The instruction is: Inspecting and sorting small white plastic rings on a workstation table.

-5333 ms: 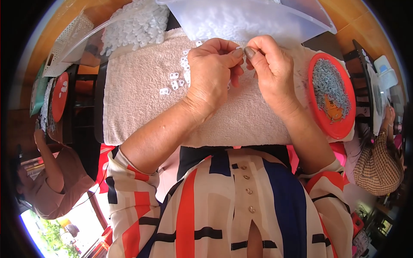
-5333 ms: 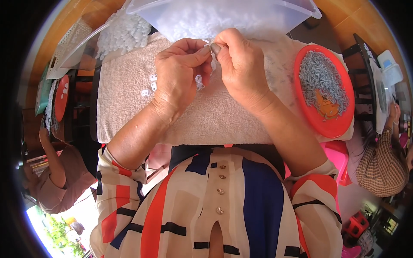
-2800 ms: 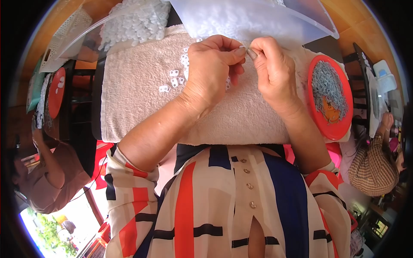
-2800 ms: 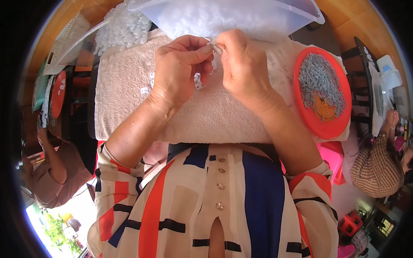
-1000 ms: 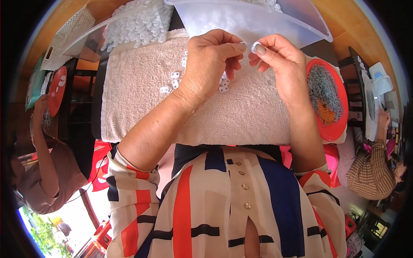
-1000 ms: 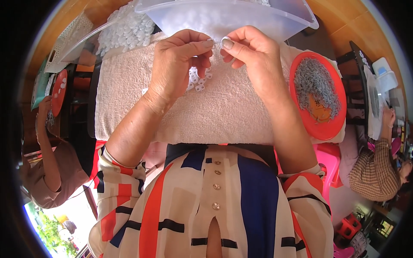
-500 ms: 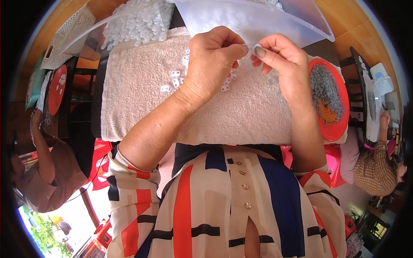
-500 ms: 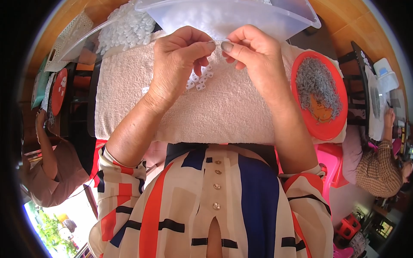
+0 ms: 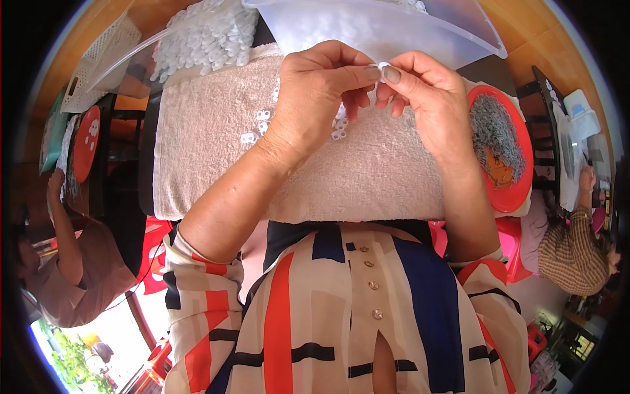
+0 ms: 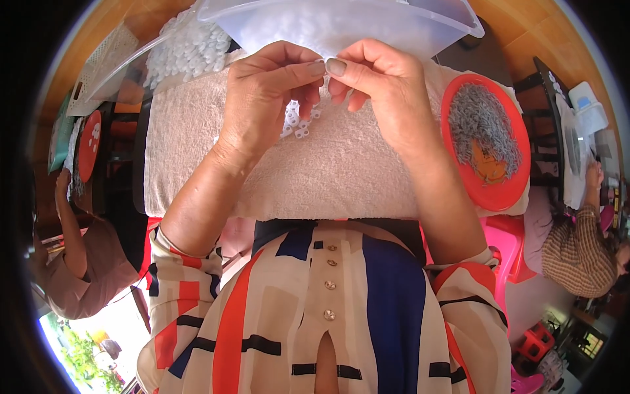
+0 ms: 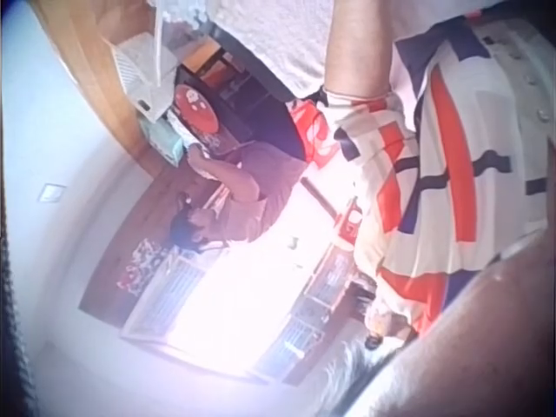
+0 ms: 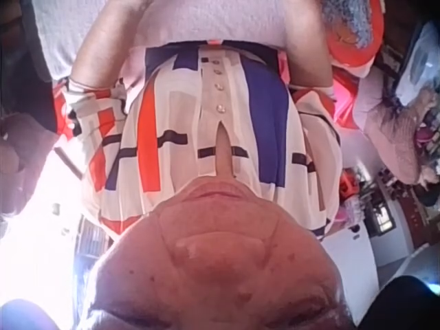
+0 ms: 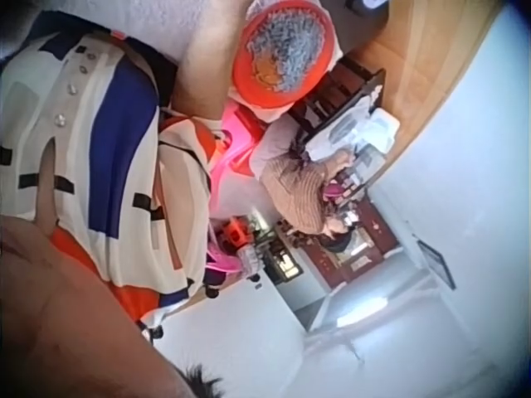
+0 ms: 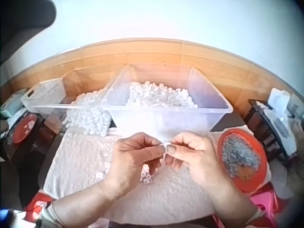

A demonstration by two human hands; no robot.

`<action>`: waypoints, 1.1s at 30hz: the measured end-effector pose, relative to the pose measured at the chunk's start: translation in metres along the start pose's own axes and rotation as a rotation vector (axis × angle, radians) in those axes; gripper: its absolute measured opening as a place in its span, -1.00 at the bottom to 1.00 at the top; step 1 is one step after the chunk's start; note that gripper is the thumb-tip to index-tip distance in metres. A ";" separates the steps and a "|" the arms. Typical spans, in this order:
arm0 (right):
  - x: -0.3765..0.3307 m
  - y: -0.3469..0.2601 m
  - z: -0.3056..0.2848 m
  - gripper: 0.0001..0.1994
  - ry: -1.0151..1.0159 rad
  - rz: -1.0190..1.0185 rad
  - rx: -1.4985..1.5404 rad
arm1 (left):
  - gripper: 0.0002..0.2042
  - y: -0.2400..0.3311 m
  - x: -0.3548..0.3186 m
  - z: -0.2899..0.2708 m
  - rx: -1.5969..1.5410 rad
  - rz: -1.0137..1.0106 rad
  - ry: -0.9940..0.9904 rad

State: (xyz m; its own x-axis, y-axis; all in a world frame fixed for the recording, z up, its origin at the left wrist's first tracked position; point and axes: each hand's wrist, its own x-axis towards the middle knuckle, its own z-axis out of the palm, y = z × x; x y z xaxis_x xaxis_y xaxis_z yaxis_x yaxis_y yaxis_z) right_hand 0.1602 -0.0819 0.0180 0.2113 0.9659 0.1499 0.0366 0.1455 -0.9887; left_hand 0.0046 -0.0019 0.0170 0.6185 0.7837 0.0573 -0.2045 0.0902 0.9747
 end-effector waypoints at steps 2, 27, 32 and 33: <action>-0.001 -0.001 0.001 -0.82 0.025 0.014 0.025 | -0.89 -0.001 0.000 -0.001 -0.110 -0.056 -0.024; -0.002 -0.003 -0.004 -0.74 -0.151 0.157 0.449 | -0.81 0.000 -0.011 0.015 -0.182 0.111 -0.118; -0.004 -0.001 0.000 -0.74 -0.141 0.156 0.462 | -0.83 -0.004 -0.013 0.016 -0.160 0.181 -0.106; -0.004 -0.001 0.000 -0.74 -0.141 0.149 0.461 | -0.83 -0.005 -0.013 0.016 -0.159 0.180 -0.105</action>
State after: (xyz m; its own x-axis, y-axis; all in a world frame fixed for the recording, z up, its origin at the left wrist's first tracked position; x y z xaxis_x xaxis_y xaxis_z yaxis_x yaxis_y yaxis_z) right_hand 0.1590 -0.0860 0.0186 0.0465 0.9983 0.0364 -0.4260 0.0528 -0.9032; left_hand 0.0097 -0.0226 0.0152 0.6349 0.7287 0.2567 -0.4298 0.0570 0.9011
